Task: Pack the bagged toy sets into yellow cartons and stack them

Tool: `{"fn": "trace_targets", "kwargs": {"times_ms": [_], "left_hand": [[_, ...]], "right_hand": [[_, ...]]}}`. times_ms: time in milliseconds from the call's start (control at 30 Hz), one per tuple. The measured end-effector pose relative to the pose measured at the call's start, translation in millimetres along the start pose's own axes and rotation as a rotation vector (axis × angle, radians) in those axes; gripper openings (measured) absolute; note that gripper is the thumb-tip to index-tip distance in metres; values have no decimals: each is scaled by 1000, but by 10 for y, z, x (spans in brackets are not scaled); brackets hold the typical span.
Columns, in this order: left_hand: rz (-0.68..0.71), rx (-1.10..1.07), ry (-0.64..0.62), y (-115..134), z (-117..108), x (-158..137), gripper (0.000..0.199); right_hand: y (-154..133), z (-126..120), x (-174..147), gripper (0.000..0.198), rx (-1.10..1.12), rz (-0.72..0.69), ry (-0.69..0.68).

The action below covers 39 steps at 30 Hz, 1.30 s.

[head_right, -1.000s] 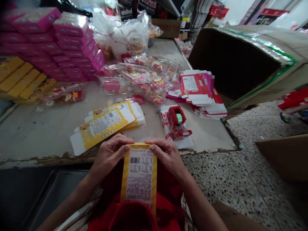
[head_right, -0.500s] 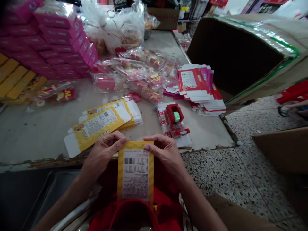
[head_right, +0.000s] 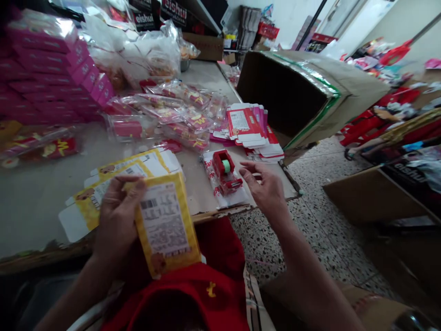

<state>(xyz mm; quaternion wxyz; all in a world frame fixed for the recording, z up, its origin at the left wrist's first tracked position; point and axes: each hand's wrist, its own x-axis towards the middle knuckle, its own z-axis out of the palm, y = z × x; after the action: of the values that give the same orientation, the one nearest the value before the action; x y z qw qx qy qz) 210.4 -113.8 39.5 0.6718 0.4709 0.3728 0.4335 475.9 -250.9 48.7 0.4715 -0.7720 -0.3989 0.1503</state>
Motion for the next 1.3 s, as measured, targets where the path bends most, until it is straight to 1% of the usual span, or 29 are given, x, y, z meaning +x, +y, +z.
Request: {"fn": "trace_targets", "kwargs": {"times_ms": [33, 67, 133, 167, 200, 267, 367, 433, 467, 533, 600, 633, 700, 767, 833, 900, 933, 967, 1000, 1067, 1100, 1133, 1200, 1300], "left_hand": [[66, 14, 24, 47, -21, 68, 27], [112, 41, 26, 75, -44, 121, 26], [122, 138, -34, 74, -82, 163, 26], [91, 200, -89, 49, -91, 153, 26], [51, 260, -145, 14, -92, 126, 27], [5, 363, -210, -57, -76, 47, 29], [41, 444, -189, -111, -35, -50, 29], [34, 457, -199, -113, -11, -70, 29], [12, 453, -222, -111, 1, -71, 30], [-41, 441, -274, -112, 32, -67, 30], [-80, 422, -315, -123, 77, -69, 31], [-87, 413, -330, -132, 105, -73, 31], [-76, 413, -356, -157, 168, -80, 30], [-53, 433, -384, -194, 233, -70, 30], [-49, 447, -415, -244, 295, -33, 29], [-69, 443, -454, -303, 355, 23, 29], [-85, 433, -478, -333, 385, 54, 29], [-100, 420, -503, -363, 418, 82, 30], [-113, 403, -528, -392, 453, 107, 31], [-128, 369, -572, -446, 528, 139, 36], [-127, 354, -596, -470, 566, 146, 39], [-121, 343, -622, -490, 601, 149, 43], [-101, 321, -676, -516, 655, 143, 49], [-72, 296, -724, -513, 689, 118, 56]], "right_hand": [[75, -55, 106, 39, -54, 31, -48], [151, -81, 196, 40, -65, 74, -137], [271, -56, 310, 43, 19, 163, -300], [304, -22, 332, 43, 86, 202, -330], [318, 15, 334, 42, 150, 230, -321], [291, 72, 284, 39, 225, 254, -226], [189, 75, 99, 31, 167, 181, -30], [147, 49, -75, 26, 136, 151, 59], [147, 42, -166, 26, 168, 182, 68], [186, 55, -321, 31, 303, 314, 45], [269, 109, -404, 35, 429, 440, 3], [321, 146, -413, 37, 462, 469, -17], [439, 218, -376, 38, 435, 444, -30], [552, 256, -310, 37, 335, 365, -7], [629, 226, -271, 34, 241, 308, 35], [629, 121, -291, 30, 208, 289, 54], [591, 46, -321, 28, 203, 267, 28], [528, -36, -358, 28, 207, 233, -32], [442, -119, -394, 36, 223, 187, -125], [222, -260, -435, 61, 275, 70, -372], [102, -308, -430, 69, 301, 10, -491], [-13, -338, -406, 71, 315, -39, -587], [-210, -346, -314, 67, 297, -124, -725], [-388, -265, -140, 62, 210, -215, -859]]}}
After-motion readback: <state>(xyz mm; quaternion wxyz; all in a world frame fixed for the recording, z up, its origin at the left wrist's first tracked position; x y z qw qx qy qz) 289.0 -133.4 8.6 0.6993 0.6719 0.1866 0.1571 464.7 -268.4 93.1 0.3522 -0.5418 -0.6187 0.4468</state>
